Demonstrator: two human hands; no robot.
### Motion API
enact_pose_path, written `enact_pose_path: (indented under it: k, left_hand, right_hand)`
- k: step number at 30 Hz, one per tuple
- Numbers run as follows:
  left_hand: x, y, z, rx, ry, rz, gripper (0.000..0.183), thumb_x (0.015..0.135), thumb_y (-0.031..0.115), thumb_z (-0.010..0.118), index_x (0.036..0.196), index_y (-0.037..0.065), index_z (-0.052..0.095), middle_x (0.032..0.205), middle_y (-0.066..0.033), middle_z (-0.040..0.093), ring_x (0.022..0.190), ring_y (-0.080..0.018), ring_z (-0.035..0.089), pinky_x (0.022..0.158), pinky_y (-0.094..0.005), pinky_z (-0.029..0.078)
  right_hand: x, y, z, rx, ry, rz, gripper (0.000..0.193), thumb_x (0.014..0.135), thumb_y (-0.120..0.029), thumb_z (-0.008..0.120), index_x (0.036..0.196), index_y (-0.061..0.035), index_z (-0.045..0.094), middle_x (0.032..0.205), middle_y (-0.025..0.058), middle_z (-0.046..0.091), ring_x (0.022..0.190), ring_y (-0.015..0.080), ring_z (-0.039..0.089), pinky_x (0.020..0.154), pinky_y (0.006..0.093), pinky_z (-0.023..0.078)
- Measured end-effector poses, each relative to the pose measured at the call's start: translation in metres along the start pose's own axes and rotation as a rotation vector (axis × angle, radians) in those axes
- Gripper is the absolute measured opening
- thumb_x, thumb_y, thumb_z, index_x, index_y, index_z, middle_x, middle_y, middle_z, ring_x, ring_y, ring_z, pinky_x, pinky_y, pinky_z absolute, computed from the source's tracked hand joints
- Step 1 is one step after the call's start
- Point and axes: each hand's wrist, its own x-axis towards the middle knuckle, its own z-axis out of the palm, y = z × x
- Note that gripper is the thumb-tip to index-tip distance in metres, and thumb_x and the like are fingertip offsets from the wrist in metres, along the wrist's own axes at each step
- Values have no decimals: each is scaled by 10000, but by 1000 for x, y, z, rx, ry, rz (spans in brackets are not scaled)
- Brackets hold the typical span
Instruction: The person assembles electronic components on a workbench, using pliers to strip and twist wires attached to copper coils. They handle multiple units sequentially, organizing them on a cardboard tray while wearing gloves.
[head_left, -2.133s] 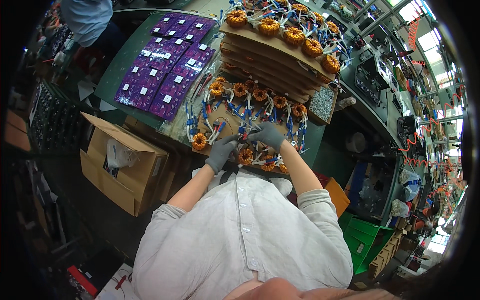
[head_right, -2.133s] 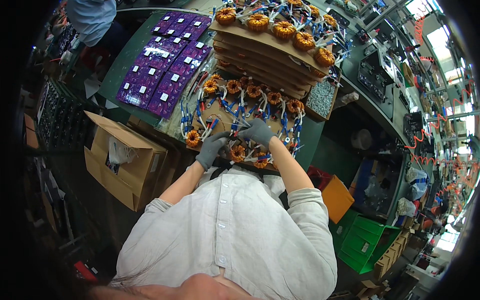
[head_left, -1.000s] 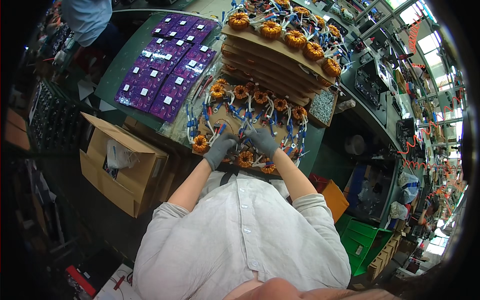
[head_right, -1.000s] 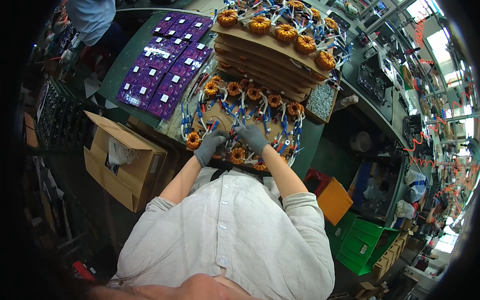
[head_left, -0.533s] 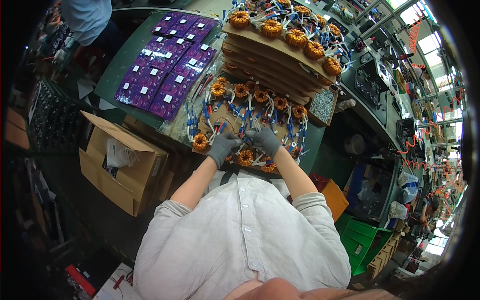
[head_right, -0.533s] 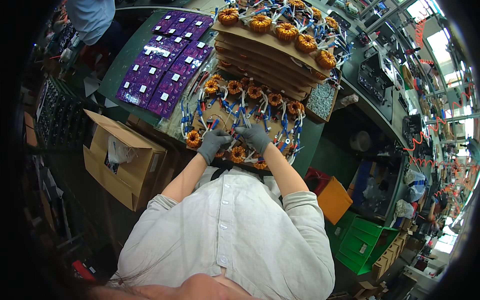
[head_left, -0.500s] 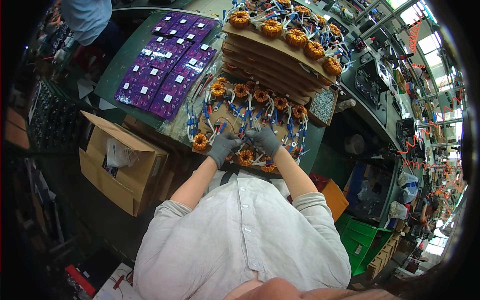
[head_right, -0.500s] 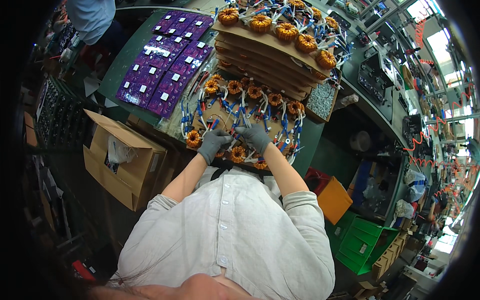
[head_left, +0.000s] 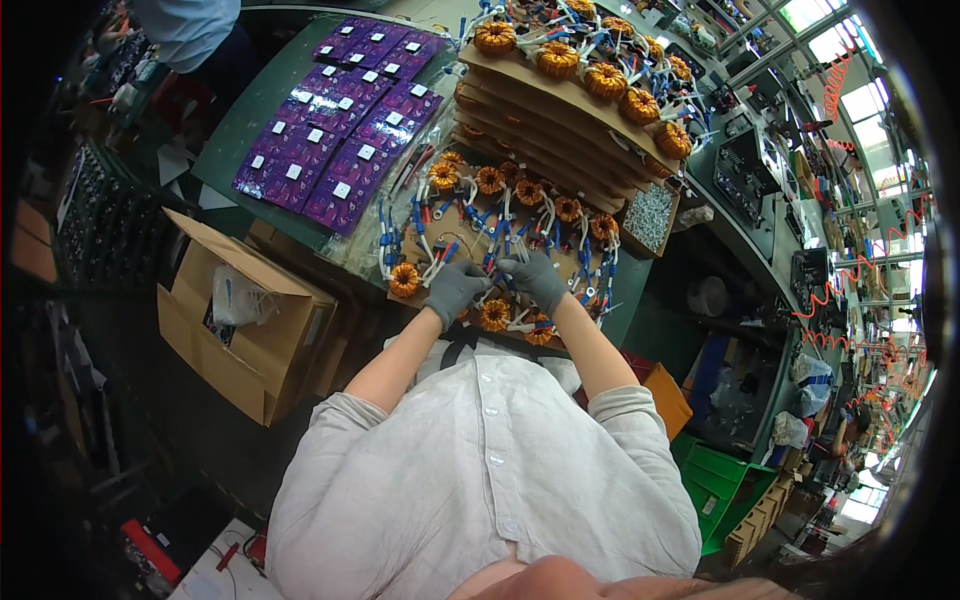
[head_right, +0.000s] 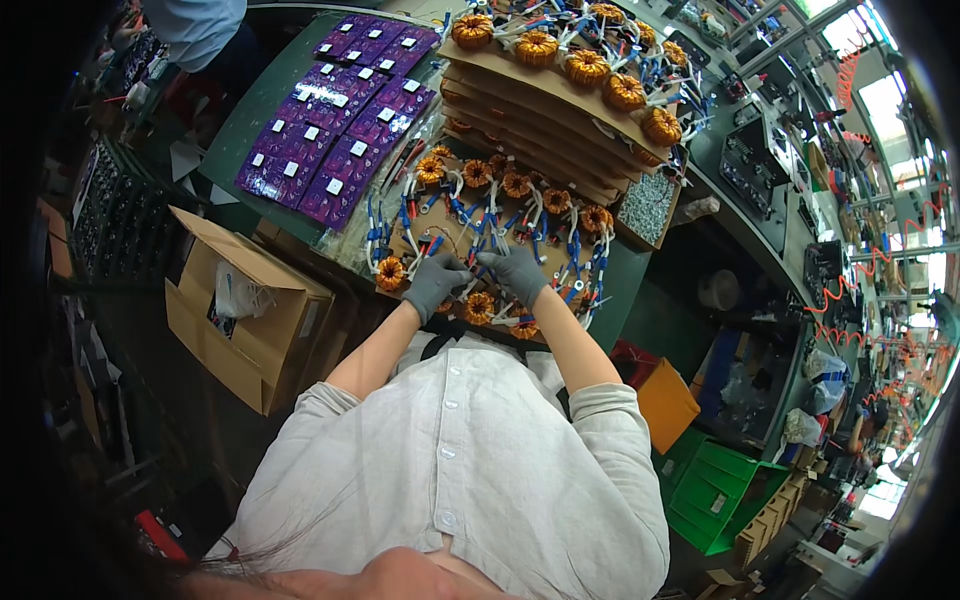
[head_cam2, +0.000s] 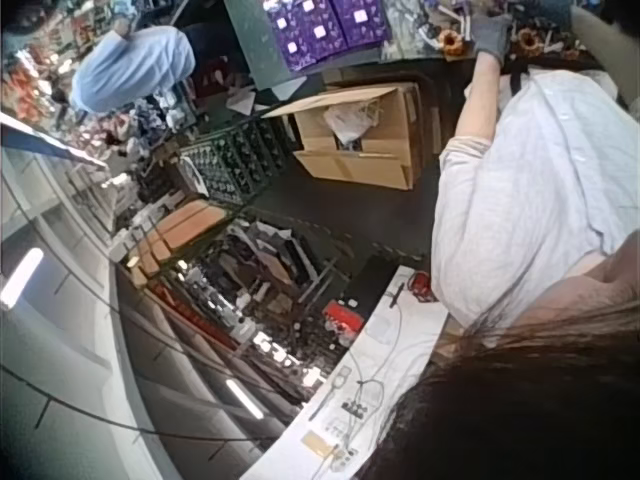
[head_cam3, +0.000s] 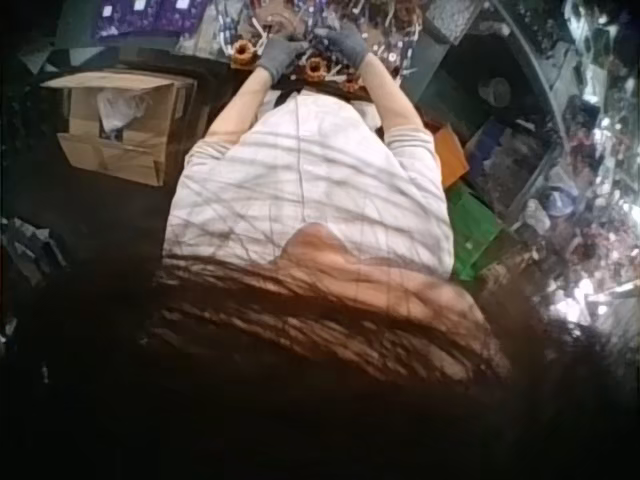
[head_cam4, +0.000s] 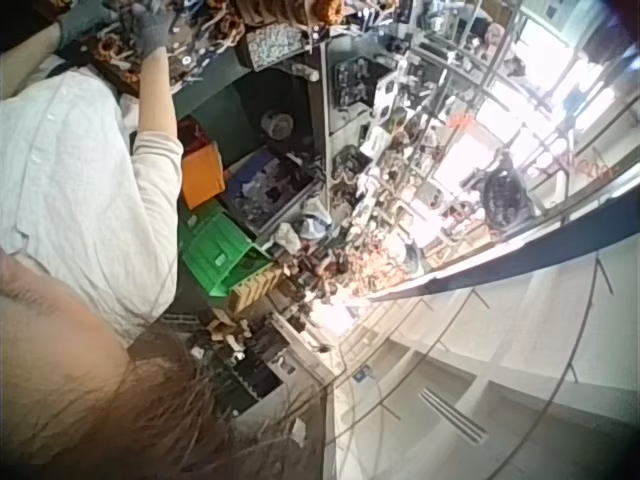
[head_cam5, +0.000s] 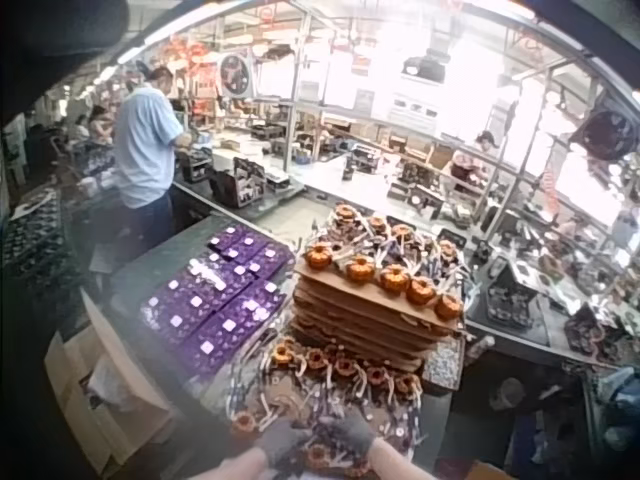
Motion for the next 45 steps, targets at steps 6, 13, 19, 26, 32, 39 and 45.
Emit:
enact_pose_path:
  k: [6,13,19,26,32,39,45]
  left_hand:
    - [9,-13,0,126,35,27,293,734,280,710,861,19,670,744,-99,668,683,-186,635,646,-293,488]
    - [-5,6,14,619,205,222,383,792,394,624,1051,113,608,858,-151,660,801,-323,636,711,-415,490]
    - [16,-1,11,780,142,88,383,833,428,550,1076,135,590,936,-162,652,872,-349,623,735,-438,486]
    - [17,14,15,813,119,63,327,855,369,533,1046,110,585,935,-158,655,885,-340,627,763,-437,487]
    - [4,9,-24,639,281,203,285,832,254,570,1084,119,579,978,-144,637,878,-320,624,744,-416,494]
    - [11,-7,-35,1202,381,127,345,848,168,532,1169,51,478,959,-131,605,794,-296,656,628,-441,520]
    - [16,16,-42,1151,267,53,333,827,125,531,1147,45,487,979,-134,615,815,-336,651,653,-445,517]
  right_hand:
    - [-18,-15,14,-189,10,-171,192,781,-190,716,857,-15,694,691,34,616,606,95,521,552,253,404]
    - [-17,-18,18,-103,21,-303,143,771,-106,700,842,17,683,731,44,632,651,99,539,608,257,443]
    - [-7,-36,30,-414,-22,-340,196,792,-199,677,918,-50,688,776,56,662,696,113,588,663,277,466]
    - [26,-97,61,-1761,-123,-382,197,803,-231,604,978,-173,674,919,85,673,905,278,641,754,404,513]
    - [35,-102,51,-1595,-55,-325,249,793,-290,629,986,-139,675,906,102,676,888,287,640,756,381,507]
    - [29,-84,25,-528,-58,-282,242,732,-180,733,917,-29,696,775,50,660,695,118,574,663,278,443]
    - [2,-75,46,-231,-68,-324,220,748,-175,734,896,-22,682,712,4,608,610,80,515,564,236,391]
